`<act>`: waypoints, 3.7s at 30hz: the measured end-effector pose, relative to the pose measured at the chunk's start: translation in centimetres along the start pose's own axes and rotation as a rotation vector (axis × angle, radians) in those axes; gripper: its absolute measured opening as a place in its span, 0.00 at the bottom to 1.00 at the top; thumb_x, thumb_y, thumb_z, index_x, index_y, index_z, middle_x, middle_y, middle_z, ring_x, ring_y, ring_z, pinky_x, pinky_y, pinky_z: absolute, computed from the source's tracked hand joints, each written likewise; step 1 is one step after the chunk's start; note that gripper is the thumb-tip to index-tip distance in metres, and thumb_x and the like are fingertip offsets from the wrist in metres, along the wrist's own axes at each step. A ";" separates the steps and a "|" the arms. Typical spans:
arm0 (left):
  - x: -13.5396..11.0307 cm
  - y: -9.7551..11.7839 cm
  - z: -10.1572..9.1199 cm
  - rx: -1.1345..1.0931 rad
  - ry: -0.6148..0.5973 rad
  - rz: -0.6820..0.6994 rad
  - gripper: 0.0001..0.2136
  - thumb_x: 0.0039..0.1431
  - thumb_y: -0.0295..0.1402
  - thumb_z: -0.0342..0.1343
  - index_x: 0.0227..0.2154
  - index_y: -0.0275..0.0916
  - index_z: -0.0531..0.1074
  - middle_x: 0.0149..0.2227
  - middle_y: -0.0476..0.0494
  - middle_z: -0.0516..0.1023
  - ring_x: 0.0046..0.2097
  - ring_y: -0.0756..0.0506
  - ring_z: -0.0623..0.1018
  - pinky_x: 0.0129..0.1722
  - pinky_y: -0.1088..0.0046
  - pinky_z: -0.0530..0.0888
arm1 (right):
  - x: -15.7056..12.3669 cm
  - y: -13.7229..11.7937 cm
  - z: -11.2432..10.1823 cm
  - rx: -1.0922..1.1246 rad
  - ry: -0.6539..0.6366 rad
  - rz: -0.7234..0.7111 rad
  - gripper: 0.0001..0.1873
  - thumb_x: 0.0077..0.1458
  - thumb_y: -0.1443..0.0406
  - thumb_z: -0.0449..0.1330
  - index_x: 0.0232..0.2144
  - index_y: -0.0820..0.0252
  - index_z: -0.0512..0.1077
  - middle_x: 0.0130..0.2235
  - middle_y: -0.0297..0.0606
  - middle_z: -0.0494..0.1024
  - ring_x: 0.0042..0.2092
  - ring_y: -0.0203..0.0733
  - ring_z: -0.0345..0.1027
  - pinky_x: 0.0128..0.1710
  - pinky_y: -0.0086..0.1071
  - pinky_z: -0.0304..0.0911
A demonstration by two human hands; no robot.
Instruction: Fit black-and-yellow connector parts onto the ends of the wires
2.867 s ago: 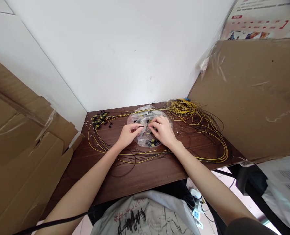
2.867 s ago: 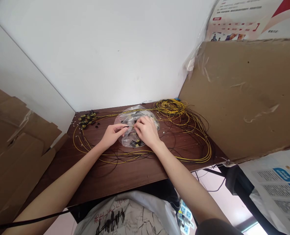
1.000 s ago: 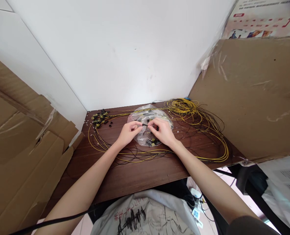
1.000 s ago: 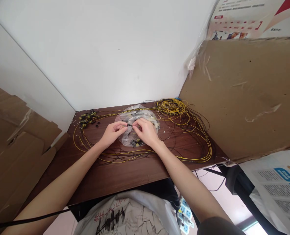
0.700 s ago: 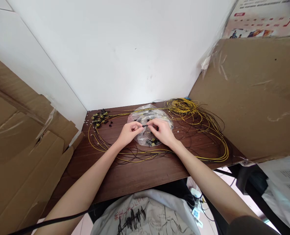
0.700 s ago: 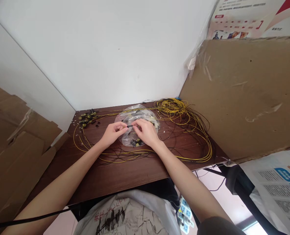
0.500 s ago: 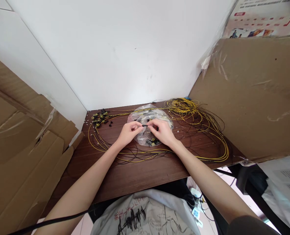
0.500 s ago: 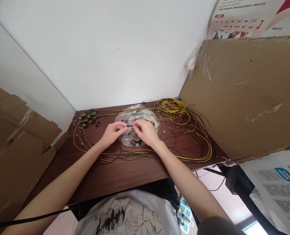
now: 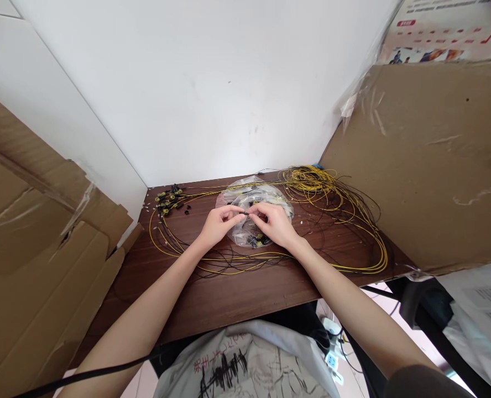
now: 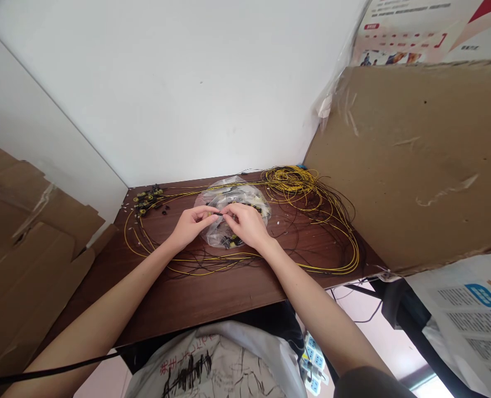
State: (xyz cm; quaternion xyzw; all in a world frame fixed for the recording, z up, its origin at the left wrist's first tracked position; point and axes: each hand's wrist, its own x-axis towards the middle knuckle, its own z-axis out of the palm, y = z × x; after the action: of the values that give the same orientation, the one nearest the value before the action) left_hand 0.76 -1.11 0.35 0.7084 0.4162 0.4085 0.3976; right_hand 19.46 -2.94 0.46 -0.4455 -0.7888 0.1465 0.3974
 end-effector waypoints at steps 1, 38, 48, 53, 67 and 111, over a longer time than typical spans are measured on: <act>0.0 0.0 0.0 0.003 0.000 0.010 0.15 0.51 0.40 0.59 0.36 0.32 0.76 0.16 0.57 0.53 0.21 0.54 0.54 0.23 0.77 0.52 | 0.0 0.0 0.0 -0.001 0.000 -0.001 0.07 0.56 0.68 0.56 0.36 0.58 0.74 0.33 0.35 0.77 0.33 0.38 0.69 0.34 0.29 0.61; 0.0 0.1 -0.1 0.161 -0.047 0.012 0.15 0.54 0.41 0.56 0.30 0.33 0.77 0.26 0.46 0.75 0.26 0.51 0.68 0.27 0.77 0.63 | 0.2 0.0 -0.1 -0.034 0.073 0.076 0.06 0.56 0.66 0.57 0.31 0.59 0.74 0.31 0.36 0.77 0.33 0.39 0.68 0.35 0.31 0.59; 0.0 0.4 0.0 0.151 -0.060 0.018 0.15 0.55 0.41 0.54 0.29 0.32 0.77 0.26 0.46 0.75 0.27 0.50 0.69 0.28 0.76 0.64 | 0.2 0.1 0.0 -0.051 0.123 0.098 0.06 0.56 0.66 0.57 0.30 0.59 0.74 0.31 0.36 0.77 0.33 0.40 0.68 0.35 0.32 0.59; -0.1 0.9 0.0 0.135 -0.069 -0.005 0.14 0.54 0.39 0.53 0.25 0.33 0.75 0.19 0.50 0.68 0.22 0.53 0.63 0.24 0.78 0.61 | 0.1 0.1 0.0 -0.053 0.126 0.097 0.06 0.55 0.66 0.57 0.29 0.59 0.74 0.30 0.36 0.77 0.32 0.39 0.68 0.34 0.31 0.59; -0.2 0.8 -0.1 0.179 -0.114 0.006 0.17 0.59 0.41 0.47 0.24 0.34 0.72 0.16 0.52 0.64 0.22 0.52 0.64 0.26 0.77 0.61 | 0.1 -0.2 -0.2 0.020 0.027 0.031 0.06 0.56 0.65 0.57 0.34 0.58 0.74 0.32 0.35 0.77 0.31 0.37 0.68 0.32 0.29 0.59; -0.3 0.7 0.2 0.115 -0.102 0.024 0.12 0.57 0.38 0.51 0.32 0.34 0.73 0.17 0.53 0.66 0.22 0.52 0.67 0.27 0.78 0.64 | 0.0 -0.5 0.0 0.000 0.013 0.003 0.05 0.54 0.67 0.56 0.29 0.60 0.71 0.29 0.34 0.76 0.30 0.36 0.67 0.30 0.28 0.58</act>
State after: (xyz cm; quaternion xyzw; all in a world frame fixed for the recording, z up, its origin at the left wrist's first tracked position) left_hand 1.04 -1.66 0.84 0.7547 0.4099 0.3521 0.3721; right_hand 19.15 -3.21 0.71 -0.4477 -0.7855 0.1444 0.4021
